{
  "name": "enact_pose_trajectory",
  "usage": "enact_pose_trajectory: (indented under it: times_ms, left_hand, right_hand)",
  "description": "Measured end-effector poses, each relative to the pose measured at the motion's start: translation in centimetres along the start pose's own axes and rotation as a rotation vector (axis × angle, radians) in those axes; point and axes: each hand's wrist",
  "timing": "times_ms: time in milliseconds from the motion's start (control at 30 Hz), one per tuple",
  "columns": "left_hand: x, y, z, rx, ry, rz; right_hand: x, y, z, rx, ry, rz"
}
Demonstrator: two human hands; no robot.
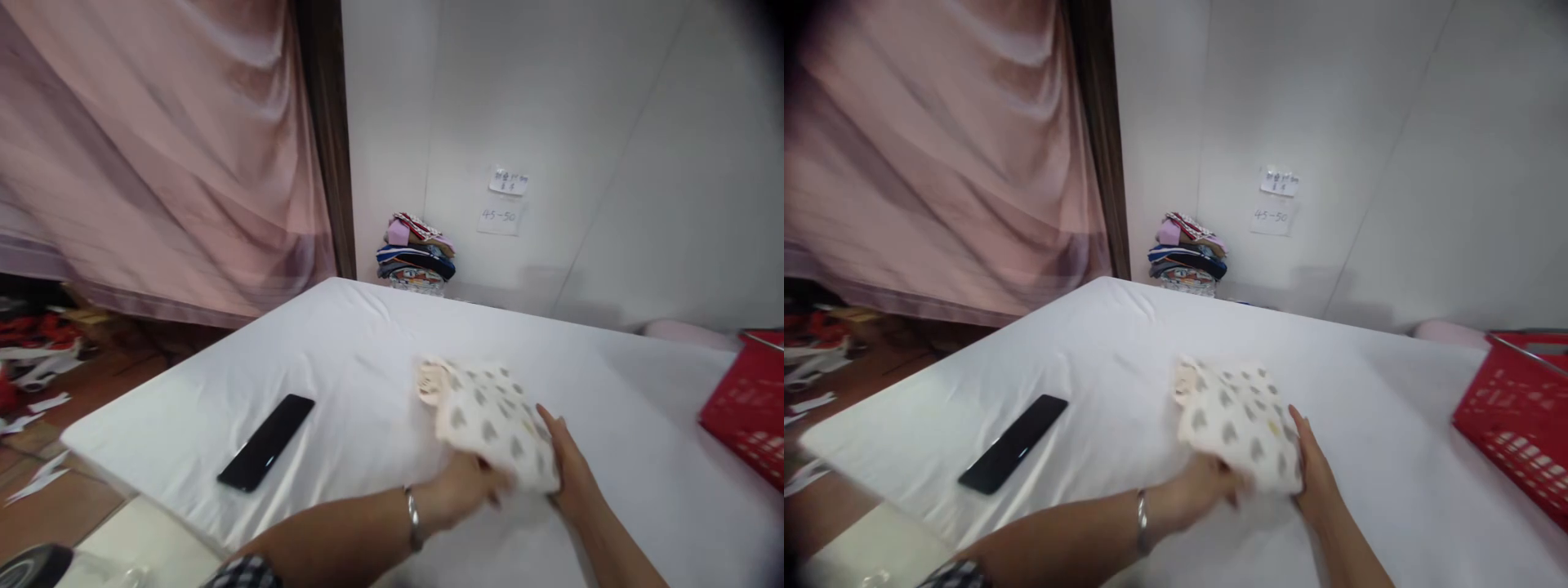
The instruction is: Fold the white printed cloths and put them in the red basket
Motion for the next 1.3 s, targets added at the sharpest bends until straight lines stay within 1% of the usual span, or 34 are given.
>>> enact_pose_trajectory:
  times_ms: [33,67,100,133,167,200,233,300,333,367,400,433,467,500,533,567,633,667,733,767,833,900,967,1033,1067,1100,1133,1200,1233,1300]
  left_hand:
    - [-1.2,-1.1,1.2,0.129,-0.330,-0.032]
    - [-2.3,-1.7,1.7,0.238,-0.606,-0.042]
    - [-3.2,-1.9,1.5,0.302,-0.770,-0.026]
    - [-3.8,-1.5,0.8,0.354,-0.893,-0.016]
    - [-4.4,-0.6,-0.4,0.389,-0.959,-0.020]
    - [-4.8,0.7,-1.8,0.410,-0.999,-0.034]
    - [-5.1,2.3,-3.3,0.409,-1.008,-0.036]
    - [-5.4,5.4,-6.2,0.312,-1.049,-0.051]
    - [-5.3,6.5,-7.3,0.242,-0.973,-0.041]
    - [-5.0,7.1,-8.3,0.202,-0.833,-0.025]
    - [-4.4,7.3,-9.0,0.203,-0.634,-0.021]
    - [-3.7,6.9,-9.4,0.239,-0.380,-0.035]
    - [-2.8,6.2,-9.6,0.302,-0.101,-0.071]
    - [-1.8,5.2,-9.6,0.374,0.162,-0.148]
    - [-0.8,4.1,-9.4,0.418,0.321,-0.199]
    - [0.2,3.1,-9.0,0.428,0.373,-0.220]
    - [1.8,1.5,-7.9,0.430,0.408,-0.215]
    - [2.4,1.1,-7.4,0.418,0.405,-0.200]
    - [3.2,0.9,-6.5,0.376,0.412,-0.169]
    - [3.4,1.2,-6.2,0.351,0.418,-0.154]
    - [3.6,2.4,-6.0,0.309,0.441,-0.114]
    - [3.5,4.5,-6.1,0.296,0.481,-0.047]
    - [3.1,7.1,-6.2,0.332,0.570,0.079]
    - [2.7,9.5,-6.1,0.496,0.722,0.297]
    - [2.5,10.4,-6.0,0.593,0.767,0.368]
    - [2.4,10.9,-5.9,0.686,0.779,0.402]
    - [2.3,11.1,-5.7,0.784,0.762,0.405]
    - [2.1,10.5,-5.3,0.972,0.690,0.390]
    - [2.1,9.9,-5.1,1.052,0.660,0.392]
    - [1.9,8.6,-4.6,1.138,0.633,0.437]
  right_hand:
    - [-0.1,-0.3,-0.2,-0.007,0.011,0.009]
    - [-0.1,-0.6,-0.4,-0.022,0.017,0.011]
    - [-0.2,-0.8,-0.6,-0.041,0.019,0.006]
    - [-0.2,-0.9,-0.8,-0.064,0.022,0.000]
    - [-0.2,-1.0,-0.9,-0.088,0.032,-0.005]
    - [-0.2,-1.0,-1.0,-0.111,0.047,-0.014]
    - [-0.2,-0.9,-1.0,-0.134,0.053,-0.025]
    - [0.0,-0.8,-1.0,-0.199,0.045,-0.058]
    - [0.1,-0.8,-1.0,-0.257,0.042,-0.091]
    - [0.2,-0.7,-1.0,-0.335,0.045,-0.139]
    - [0.2,-0.7,-1.0,-0.428,0.051,-0.204]
    - [0.2,-0.7,-1.0,-0.528,0.060,-0.276]
    - [0.1,-0.8,-1.0,-0.624,0.068,-0.346]
    - [0.0,-0.8,-1.0,-0.706,0.071,-0.409]
    - [-0.2,-0.8,-0.9,-0.770,0.066,-0.459]
    - [-0.4,-0.8,-0.9,-0.812,0.053,-0.497]
    - [-0.8,-0.8,-0.9,-0.842,0.019,-0.555]
    - [-1.1,-0.9,-0.8,-0.837,0.007,-0.573]
    - [-1.4,-1.1,-0.8,-0.806,0.002,-0.583]
    - [-1.6,-1.3,-0.7,-0.782,0.016,-0.579]
    - [-1.9,-1.8,-0.4,-0.716,0.078,-0.575]
    - [-2.1,-2.3,-0.1,-0.623,0.172,-0.602]
    - [-2.2,-2.8,0.2,-0.525,0.241,-0.643]
    - [-1.9,-3.2,0.3,-0.435,0.235,-0.654]
    - [-1.7,-3.2,0.2,-0.403,0.211,-0.633]
    - [-1.3,-3.2,-0.1,-0.384,0.186,-0.596]
    - [-0.9,-3.2,-0.4,-0.378,0.168,-0.548]
    - [-0.2,-3.0,-1.1,-0.396,0.166,-0.467]
    - [0.0,-2.9,-1.4,-0.422,0.179,-0.461]
    - [0.1,-2.8,-1.5,-0.510,0.220,-0.545]
Point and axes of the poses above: each hand's wrist, its own x-axis towards the middle knuckle, its own z-axis out of the palm, y = z × x, and after that the axes turned 15 degrees about x, right-handed
